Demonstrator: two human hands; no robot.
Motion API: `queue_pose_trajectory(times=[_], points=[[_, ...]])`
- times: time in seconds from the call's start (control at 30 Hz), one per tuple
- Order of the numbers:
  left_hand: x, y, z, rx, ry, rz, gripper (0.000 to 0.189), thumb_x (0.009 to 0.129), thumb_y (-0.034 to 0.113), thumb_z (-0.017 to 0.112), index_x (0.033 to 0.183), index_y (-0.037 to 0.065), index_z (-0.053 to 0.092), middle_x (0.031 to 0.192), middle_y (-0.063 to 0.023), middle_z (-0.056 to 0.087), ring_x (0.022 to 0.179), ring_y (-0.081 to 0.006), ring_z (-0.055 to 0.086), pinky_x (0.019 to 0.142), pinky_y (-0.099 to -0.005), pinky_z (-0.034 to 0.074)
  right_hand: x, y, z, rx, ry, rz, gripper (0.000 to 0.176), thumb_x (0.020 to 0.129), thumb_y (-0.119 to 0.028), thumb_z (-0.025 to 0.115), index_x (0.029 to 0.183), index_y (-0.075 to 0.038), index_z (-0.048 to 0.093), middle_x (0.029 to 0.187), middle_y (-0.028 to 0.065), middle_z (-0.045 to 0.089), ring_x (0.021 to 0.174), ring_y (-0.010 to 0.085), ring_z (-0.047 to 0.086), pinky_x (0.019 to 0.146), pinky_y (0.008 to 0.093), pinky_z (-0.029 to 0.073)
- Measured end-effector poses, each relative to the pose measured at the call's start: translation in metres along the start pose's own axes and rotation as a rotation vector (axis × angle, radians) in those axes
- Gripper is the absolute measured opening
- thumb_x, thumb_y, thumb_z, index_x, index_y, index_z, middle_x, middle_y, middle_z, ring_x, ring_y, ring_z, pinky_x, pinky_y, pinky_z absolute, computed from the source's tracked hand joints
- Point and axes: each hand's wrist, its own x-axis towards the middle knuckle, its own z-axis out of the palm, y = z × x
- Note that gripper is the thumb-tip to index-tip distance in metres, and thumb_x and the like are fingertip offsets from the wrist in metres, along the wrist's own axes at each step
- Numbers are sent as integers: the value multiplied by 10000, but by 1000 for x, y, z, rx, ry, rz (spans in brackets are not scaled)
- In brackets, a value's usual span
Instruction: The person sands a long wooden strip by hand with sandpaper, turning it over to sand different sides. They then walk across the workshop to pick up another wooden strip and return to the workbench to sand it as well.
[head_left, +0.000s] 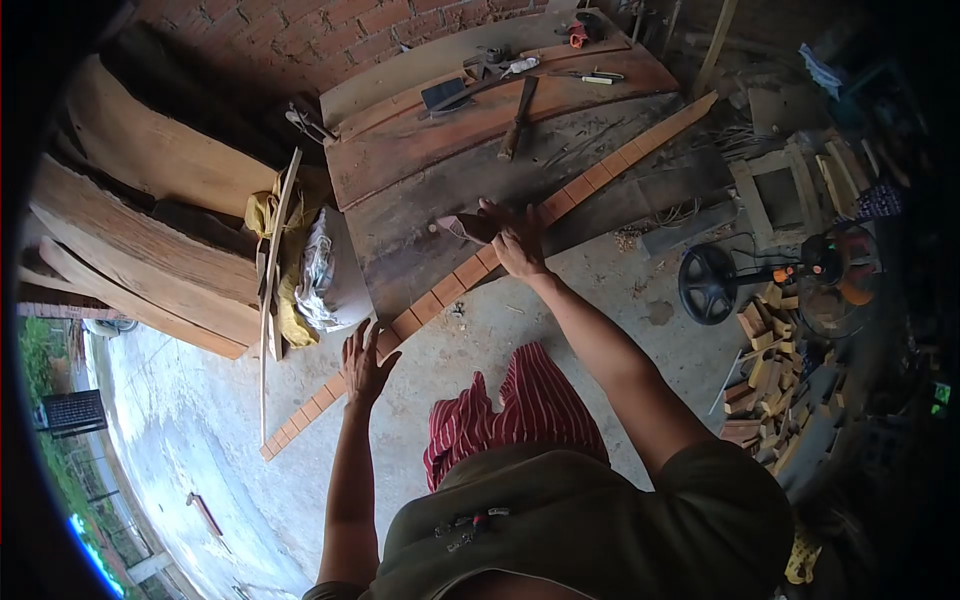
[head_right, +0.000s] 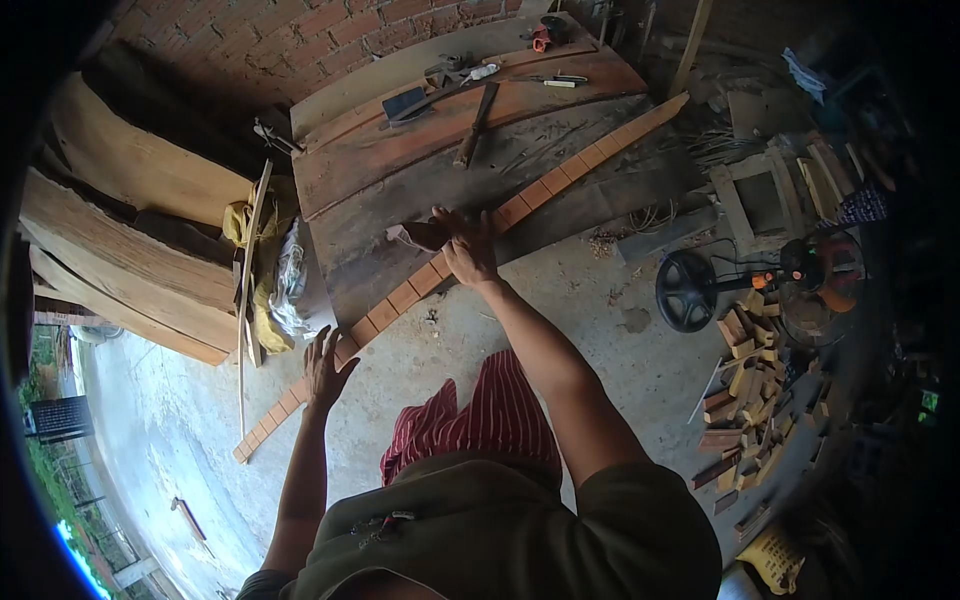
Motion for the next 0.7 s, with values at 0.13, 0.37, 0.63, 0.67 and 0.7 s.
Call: queue_pose_trajectory(times=[0.13,0.37,0.63,0.67,0.7], points=[[30,22,21,-97,55,66,711,754,275,799,1375,148,477,1386,-133,466,1208,-353,483,1006,-466,404,-6,-33,-59,158,16,27,665,867,-48,573,1491,-118,354,1514,89,394,1393,329,352,1116,599,227],[45,21,39,-125,88,101,654,690,198,828,1292,128,580,1100,-115,563,1005,-327,537,864,-449,457,-48,-56,-23,42,-129,-226,611,863,-106,593,1451,-129,426,1495,31,428,1407,235,351,1166,609,155],[45,29,23,-191,27,30,551,708,206,813,1226,133,640,1012,-102,555,955,-314,529,827,-430,474,10,105,-97,-371,-174,203,654,892,-173,591,1497,-158,343,1546,0,357,1456,200,264,1134,677,114],[45,28,27,-230,16,5,531,703,215,812,1203,127,654,1008,-99,551,958,-313,523,867,-437,452,13,117,-101,-382,-194,277,654,899,-181,585,1501,-158,332,1544,4,362,1458,205,260,1123,687,124],[46,27,28,-245,14,18,531,703,215,812,1203,127,654,1008,-99,551,958,-313,523,867,-437,452,16,113,-97,-410,-201,303,623,920,-203,566,1498,-146,339,1550,14,351,1459,217,260,1124,680,134]])
